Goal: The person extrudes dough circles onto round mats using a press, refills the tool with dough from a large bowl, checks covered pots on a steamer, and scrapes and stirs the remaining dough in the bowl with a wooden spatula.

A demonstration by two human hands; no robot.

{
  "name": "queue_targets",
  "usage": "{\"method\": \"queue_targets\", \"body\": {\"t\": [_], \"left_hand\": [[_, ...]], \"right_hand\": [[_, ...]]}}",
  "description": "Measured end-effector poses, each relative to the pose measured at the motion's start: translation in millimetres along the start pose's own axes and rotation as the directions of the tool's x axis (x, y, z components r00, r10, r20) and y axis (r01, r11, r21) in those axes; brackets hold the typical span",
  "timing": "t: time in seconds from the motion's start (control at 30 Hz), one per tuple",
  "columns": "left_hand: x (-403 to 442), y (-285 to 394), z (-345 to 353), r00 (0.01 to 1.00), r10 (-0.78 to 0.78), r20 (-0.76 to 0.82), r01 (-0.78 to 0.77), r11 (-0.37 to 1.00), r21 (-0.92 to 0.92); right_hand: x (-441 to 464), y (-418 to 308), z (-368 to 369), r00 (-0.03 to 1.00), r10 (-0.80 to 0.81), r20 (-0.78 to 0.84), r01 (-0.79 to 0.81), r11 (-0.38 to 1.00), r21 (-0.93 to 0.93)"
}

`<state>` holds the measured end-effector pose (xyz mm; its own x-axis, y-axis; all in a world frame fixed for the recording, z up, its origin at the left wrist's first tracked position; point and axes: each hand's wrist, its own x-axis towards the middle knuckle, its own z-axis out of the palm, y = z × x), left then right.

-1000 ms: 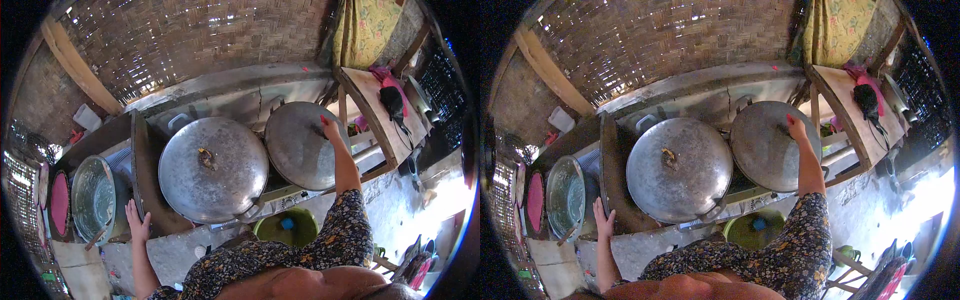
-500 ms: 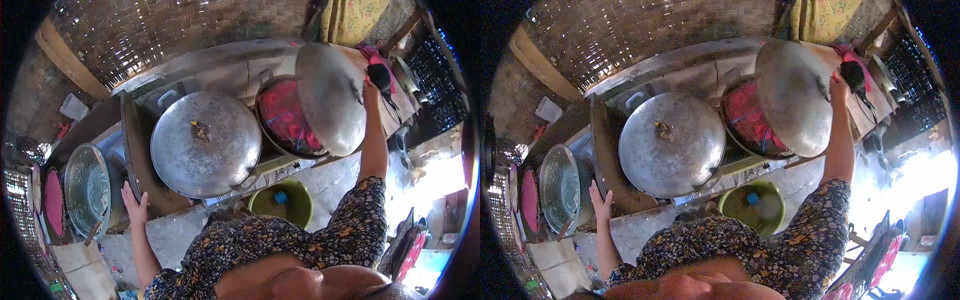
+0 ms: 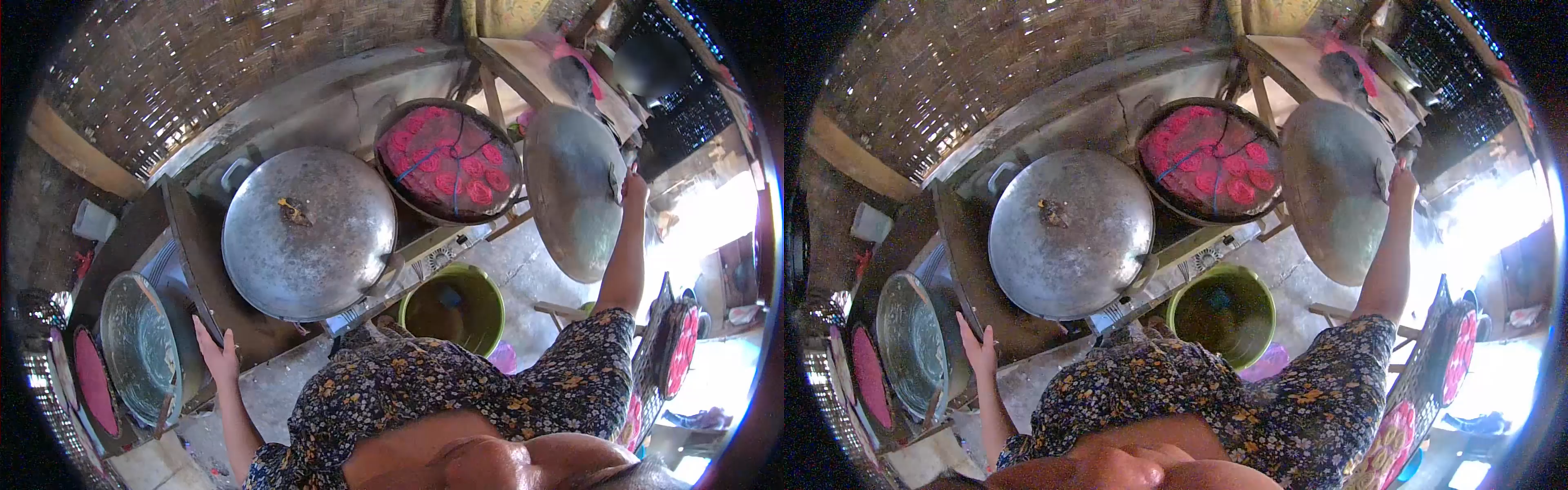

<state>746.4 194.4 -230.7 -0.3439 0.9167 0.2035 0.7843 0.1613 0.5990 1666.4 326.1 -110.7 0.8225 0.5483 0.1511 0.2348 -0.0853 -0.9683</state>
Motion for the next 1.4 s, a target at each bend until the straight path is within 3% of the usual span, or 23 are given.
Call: {"method": "queue_targets", "body": {"t": [0.1,0.17,0.2,0.23,0.27,0.37,0.4,0.43,0.5,0.53,0.63,0.77,0.8,0.9,1.0,1.07,1.2,1.3,1.4], "left_hand": [[-0.7,3.8,-1.4,1.0,-0.019,0.021,0.02,0.998,-0.056],[-1.4,3.8,-0.9,1.0,-0.004,0.007,0.004,1.0,-0.03],[-1.5,3.7,-0.7,1.0,0.004,0.002,-0.004,1.0,-0.017],[-2.0,3.9,-0.3,1.0,0.002,0.001,-0.002,1.0,-0.014],[-1.9,4.3,-0.1,1.0,0.003,0.001,-0.003,1.0,-0.01],[-1.5,-2.6,0.5,1.0,0.014,0.005,-0.014,1.0,0.016],[-0.9,-3.2,1.1,1.0,0.019,0.005,-0.019,0.999,0.027],[-0.6,-3.1,1.2,1.0,0.022,0.009,-0.022,1.0,0.019],[-0.4,-1.0,1.0,1.0,0.025,0.018,-0.025,1.0,0.005],[-0.5,-4.3,1.1,0.999,0.035,0.024,-0.035,0.999,0.007],[0.0,-5.1,2.1,0.998,0.043,0.039,-0.044,0.999,0.009],[-0.7,6.3,1.0,0.998,0.024,0.052,-0.024,1.0,0.001],[-1.0,2.0,1.1,0.998,0.025,0.057,-0.024,1.0,-0.004],[0.2,-10.6,2.0,0.996,0.053,0.072,-0.048,0.996,-0.069],[-1.1,1.1,1.1,0.995,0.006,0.097,0.003,0.996,-0.092],[-1.2,-1.3,1.1,0.995,0.039,0.094,-0.036,0.999,-0.029],[-0.4,-3.1,0.2,0.992,0.037,0.12,-0.028,0.997,-0.077],[0.4,-12.4,-0.2,0.993,0.048,0.109,-0.047,0.999,-0.014],[2.0,-20.5,-0.7,0.991,0.05,0.124,-0.045,0.998,-0.039]], "right_hand": [[-2.0,39.8,-50.6,0.997,0.061,-0.055,-0.068,0.99,-0.122],[4.2,79.9,-87.0,0.994,0.008,-0.105,-0.045,0.934,-0.354],[15.5,109.0,-109.6,0.991,-0.101,-0.082,0.027,0.777,-0.629],[25.0,136.2,-132.8,0.975,-0.221,-0.021,0.09,0.483,-0.871],[29.1,166.1,-151.1,0.953,-0.302,0.035,0.115,0.25,-0.962],[-36.4,152.7,-158.1,0.959,-0.263,-0.106,0.031,0.469,-0.883],[-29.8,183.3,-170.8,0.935,-0.353,-0.04,0.16,0.52,-0.839],[-24.8,210.4,-187.7,0.946,-0.268,-0.182,0.043,0.66,-0.75],[-76.3,182.2,-159.1,0.908,-0.04,-0.416,-0.184,0.855,-0.484],[-84.6,185.7,-158.6,0.89,0.068,-0.45,-0.284,0.857,-0.43],[-124.3,180.4,-137.4,0.837,0.243,-0.49,-0.381,0.902,-0.204],[-136.7,245.0,-129.6,0.825,0.195,-0.53,-0.367,0.899,-0.24],[-147.3,250.5,-123.8,0.829,0.291,-0.478,-0.386,0.915,-0.114],[-169.6,283.9,-112.1,0.825,0.348,-0.445,-0.472,0.857,-0.207],[-193.5,299.7,-93.4,0.816,0.402,-0.414,-0.504,0.847,-0.17],[-205.5,297.0,-81.2,0.795,0.455,-0.401,-0.565,0.796,-0.216],[-205.7,335.9,-74.5,0.796,0.41,-0.444,-0.522,0.837,-0.162],[-204.5,341.9,-75.5,0.783,0.433,-0.448,-0.538,0.832,-0.137],[-201.7,327.8,-81.8,0.799,0.417,-0.434,-0.541,0.813,-0.215]]}}
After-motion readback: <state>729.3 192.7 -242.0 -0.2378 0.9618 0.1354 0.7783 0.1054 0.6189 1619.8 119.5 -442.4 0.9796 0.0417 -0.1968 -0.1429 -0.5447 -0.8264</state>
